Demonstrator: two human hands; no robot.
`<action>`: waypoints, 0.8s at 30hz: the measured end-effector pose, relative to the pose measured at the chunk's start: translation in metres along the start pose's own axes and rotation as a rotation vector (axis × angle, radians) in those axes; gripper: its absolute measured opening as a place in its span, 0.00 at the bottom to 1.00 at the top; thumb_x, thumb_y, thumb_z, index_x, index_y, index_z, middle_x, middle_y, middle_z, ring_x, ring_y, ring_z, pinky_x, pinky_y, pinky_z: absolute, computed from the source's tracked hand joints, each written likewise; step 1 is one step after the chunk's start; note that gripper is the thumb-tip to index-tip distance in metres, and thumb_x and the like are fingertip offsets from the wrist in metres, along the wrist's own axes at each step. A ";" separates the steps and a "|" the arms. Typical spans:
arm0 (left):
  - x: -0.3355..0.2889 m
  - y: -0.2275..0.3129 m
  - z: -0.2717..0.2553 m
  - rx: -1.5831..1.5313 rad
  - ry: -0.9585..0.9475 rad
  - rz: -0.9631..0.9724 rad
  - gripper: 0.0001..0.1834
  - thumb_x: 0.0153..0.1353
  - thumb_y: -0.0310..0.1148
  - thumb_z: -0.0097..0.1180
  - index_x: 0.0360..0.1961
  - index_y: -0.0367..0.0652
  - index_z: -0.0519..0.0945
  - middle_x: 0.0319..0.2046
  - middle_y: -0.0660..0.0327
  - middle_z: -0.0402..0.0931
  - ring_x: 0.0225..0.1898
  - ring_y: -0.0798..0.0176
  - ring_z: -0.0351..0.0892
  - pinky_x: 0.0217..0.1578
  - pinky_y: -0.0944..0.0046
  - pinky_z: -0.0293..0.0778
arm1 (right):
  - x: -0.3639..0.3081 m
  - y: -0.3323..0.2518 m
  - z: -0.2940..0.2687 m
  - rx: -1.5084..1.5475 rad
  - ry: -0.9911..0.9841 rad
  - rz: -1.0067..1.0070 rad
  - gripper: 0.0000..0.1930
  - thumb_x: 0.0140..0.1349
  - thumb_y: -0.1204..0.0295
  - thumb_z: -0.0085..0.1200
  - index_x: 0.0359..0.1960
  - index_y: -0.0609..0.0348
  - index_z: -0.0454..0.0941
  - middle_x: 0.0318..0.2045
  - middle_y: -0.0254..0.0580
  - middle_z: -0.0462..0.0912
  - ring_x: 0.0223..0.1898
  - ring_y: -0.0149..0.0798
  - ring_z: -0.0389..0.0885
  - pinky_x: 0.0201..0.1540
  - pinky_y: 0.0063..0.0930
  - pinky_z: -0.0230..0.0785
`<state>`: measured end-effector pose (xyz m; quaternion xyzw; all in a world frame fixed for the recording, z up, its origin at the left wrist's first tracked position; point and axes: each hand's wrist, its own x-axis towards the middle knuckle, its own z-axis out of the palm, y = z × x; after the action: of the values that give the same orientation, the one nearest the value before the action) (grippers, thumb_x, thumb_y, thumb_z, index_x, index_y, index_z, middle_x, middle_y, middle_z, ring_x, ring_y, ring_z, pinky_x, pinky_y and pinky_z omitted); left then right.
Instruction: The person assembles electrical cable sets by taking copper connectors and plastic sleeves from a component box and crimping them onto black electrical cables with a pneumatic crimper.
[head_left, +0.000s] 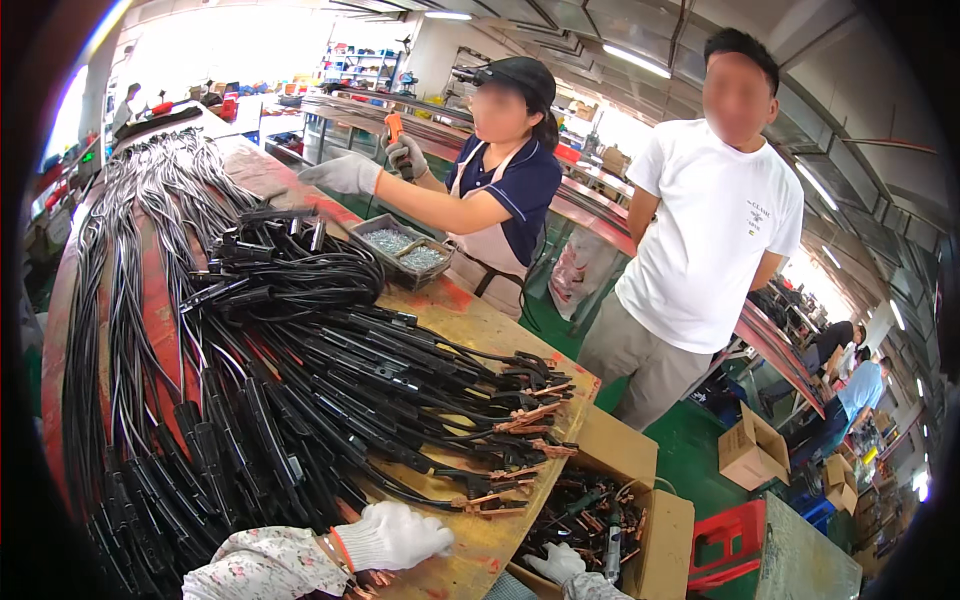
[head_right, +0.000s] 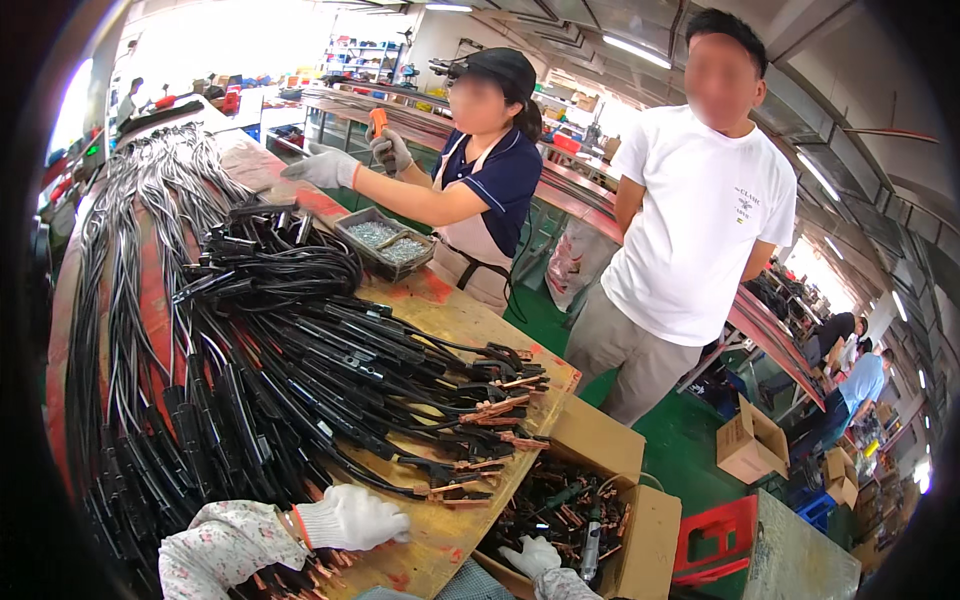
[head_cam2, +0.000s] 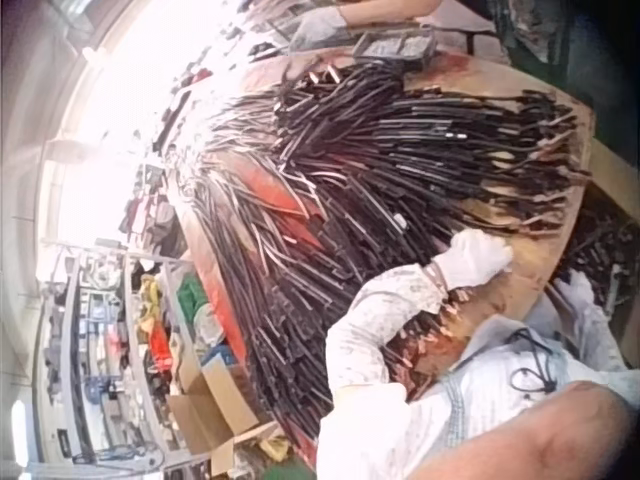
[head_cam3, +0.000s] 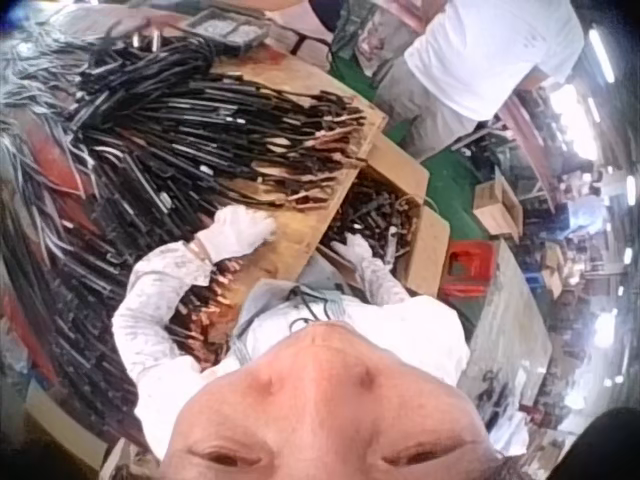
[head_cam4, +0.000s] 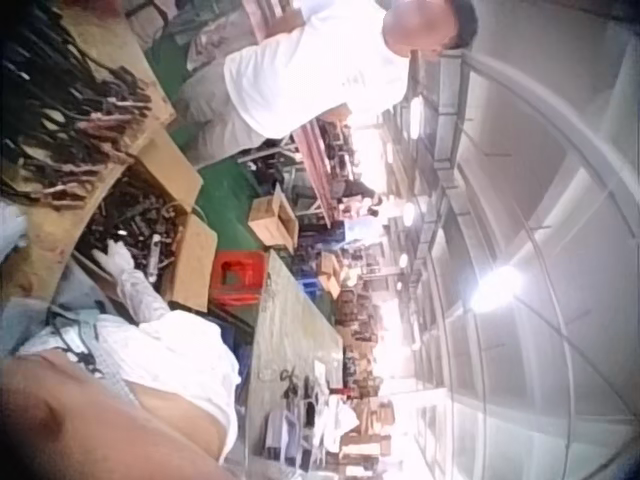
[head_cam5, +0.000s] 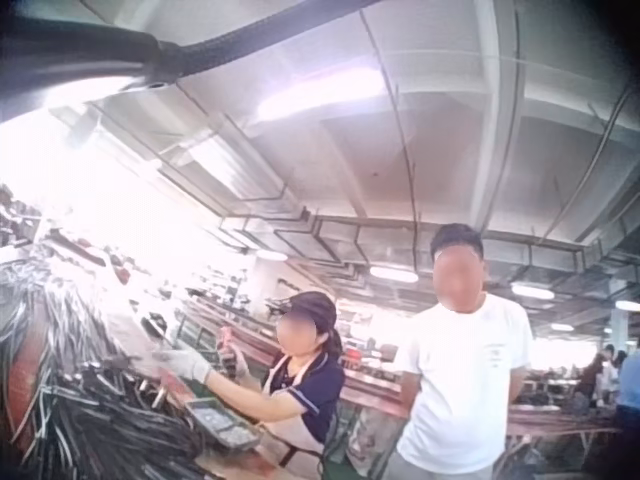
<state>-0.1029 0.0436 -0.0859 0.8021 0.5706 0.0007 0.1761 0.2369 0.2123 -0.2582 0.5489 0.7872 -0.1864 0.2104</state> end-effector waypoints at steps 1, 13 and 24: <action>0.000 0.002 0.000 0.009 -0.022 0.002 0.11 0.67 0.42 0.46 0.47 0.60 0.76 0.37 0.66 0.82 0.34 0.55 0.85 0.28 0.54 0.80 | 0.000 0.000 0.003 0.020 0.056 -0.005 0.40 0.55 0.34 0.53 0.58 0.55 0.78 0.48 0.58 0.82 0.48 0.56 0.82 0.52 0.44 0.75; 0.003 0.002 0.002 0.036 -0.203 0.018 0.15 0.68 0.40 0.45 0.53 0.63 0.76 0.43 0.64 0.81 0.40 0.53 0.85 0.32 0.50 0.81 | 0.013 0.009 0.020 0.279 0.157 -0.089 0.25 0.64 0.49 0.54 0.50 0.56 0.82 0.50 0.58 0.80 0.52 0.57 0.79 0.56 0.45 0.71; 0.001 0.006 -0.009 -0.073 -0.313 -0.042 0.17 0.70 0.45 0.44 0.56 0.60 0.75 0.47 0.61 0.81 0.45 0.51 0.84 0.38 0.50 0.81 | 0.019 0.052 0.036 2.317 0.436 0.381 0.20 0.73 0.52 0.42 0.31 0.54 0.75 0.25 0.39 0.77 0.27 0.44 0.76 0.32 0.41 0.72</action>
<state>-0.0990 0.0452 -0.0759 0.7735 0.5523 -0.1071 0.2920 0.2846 0.2255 -0.3021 0.5400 0.0757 -0.6545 -0.5237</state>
